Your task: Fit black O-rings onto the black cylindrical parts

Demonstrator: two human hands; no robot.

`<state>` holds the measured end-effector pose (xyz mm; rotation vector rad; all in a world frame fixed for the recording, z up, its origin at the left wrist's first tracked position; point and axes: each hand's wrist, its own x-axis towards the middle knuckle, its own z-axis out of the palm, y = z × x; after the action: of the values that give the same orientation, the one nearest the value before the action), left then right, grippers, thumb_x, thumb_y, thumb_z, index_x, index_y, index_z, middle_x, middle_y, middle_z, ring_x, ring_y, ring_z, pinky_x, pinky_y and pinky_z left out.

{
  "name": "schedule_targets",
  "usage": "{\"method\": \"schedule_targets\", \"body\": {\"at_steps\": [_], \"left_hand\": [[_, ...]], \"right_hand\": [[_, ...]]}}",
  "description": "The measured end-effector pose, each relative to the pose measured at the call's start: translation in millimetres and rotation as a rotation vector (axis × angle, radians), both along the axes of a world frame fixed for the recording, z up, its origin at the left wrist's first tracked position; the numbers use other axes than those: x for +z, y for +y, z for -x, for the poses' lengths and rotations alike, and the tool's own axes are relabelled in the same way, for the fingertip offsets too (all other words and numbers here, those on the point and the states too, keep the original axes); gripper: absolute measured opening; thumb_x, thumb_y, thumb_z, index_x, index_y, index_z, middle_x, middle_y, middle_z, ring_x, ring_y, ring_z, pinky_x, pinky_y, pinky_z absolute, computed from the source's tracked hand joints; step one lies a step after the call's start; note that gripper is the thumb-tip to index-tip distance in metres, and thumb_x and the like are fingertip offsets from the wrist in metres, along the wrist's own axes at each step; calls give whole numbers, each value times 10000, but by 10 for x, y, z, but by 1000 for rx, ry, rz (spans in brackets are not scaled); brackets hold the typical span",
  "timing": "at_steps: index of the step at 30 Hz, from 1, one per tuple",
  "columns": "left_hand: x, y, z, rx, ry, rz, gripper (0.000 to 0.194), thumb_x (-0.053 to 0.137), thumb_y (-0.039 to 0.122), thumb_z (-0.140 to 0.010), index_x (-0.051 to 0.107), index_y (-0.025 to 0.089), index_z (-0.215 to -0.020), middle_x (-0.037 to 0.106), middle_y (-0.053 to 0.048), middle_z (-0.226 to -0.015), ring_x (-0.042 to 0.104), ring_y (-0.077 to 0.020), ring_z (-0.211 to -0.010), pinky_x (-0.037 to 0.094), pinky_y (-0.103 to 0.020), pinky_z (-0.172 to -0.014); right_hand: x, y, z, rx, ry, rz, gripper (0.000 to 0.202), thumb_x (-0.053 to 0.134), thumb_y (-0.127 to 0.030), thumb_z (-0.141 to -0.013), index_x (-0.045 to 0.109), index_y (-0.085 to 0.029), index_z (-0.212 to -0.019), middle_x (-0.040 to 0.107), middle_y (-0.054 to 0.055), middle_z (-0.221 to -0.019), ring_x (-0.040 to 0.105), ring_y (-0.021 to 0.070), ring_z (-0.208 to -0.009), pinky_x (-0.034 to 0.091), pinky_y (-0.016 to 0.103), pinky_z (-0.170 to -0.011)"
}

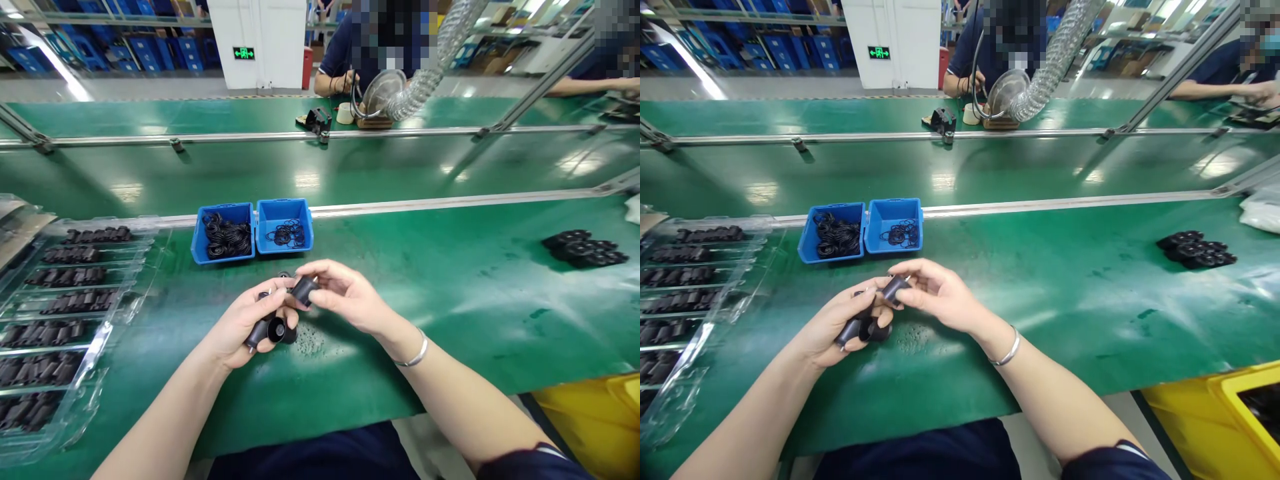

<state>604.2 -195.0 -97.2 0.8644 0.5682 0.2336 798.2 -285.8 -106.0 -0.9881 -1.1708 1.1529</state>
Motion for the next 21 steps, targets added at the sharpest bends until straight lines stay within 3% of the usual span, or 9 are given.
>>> {"method": "schedule_targets", "body": {"at_steps": [4, 8, 11, 16, 21], "left_hand": [[45, 91, 57, 156, 16, -26, 369, 714, 350, -859, 596, 172, -1160, 673, -103, -981, 620, -127, -713, 322, -85, -307], [34, 183, 104, 213, 84, -143, 381, 745, 354, -825, 604, 171, -1127, 688, -101, -950, 630, -139, -685, 325, -102, -312], [35, 187, 113, 108, 146, -245, 419, 751, 387, -813, 611, 164, -1138, 700, -116, -963, 620, -138, -639, 362, -130, -333], [17, 57, 40, -223, 249, -352, 528, 730, 403, -826, 579, 167, -1274, 713, -123, -968, 572, -108, -572, 369, -137, -335], [-149, -99, -97, -297, 234, -330, 606, 682, 391, -864, 487, 161, -1390, 706, -116, -948, 568, -114, -580, 364, -145, -335]], "right_hand": [[40, 35, -236, -241, 160, 122, 307, 740, -355, -870, 651, -189, -1112, 625, 28, -904, 588, 123, -699, 524, 280, -681], [18, 64, -403, -225, 214, 264, 334, 772, -363, -824, 660, -149, -1055, 619, 28, -878, 589, 115, -674, 513, 274, -654], [-13, 64, -443, -216, 175, 288, 344, 760, -357, -828, 659, -143, -1077, 622, 36, -911, 595, 111, -693, 512, 279, -670], [-88, -11, -522, -306, -80, 287, 403, 730, -388, -853, 628, -124, -1139, 648, 40, -866, 593, 125, -694, 505, 302, -711], [-194, -79, -605, -324, -199, 317, 427, 660, -443, -890, 604, -120, -1164, 634, 39, -831, 580, 141, -674, 509, 302, -651]]}}
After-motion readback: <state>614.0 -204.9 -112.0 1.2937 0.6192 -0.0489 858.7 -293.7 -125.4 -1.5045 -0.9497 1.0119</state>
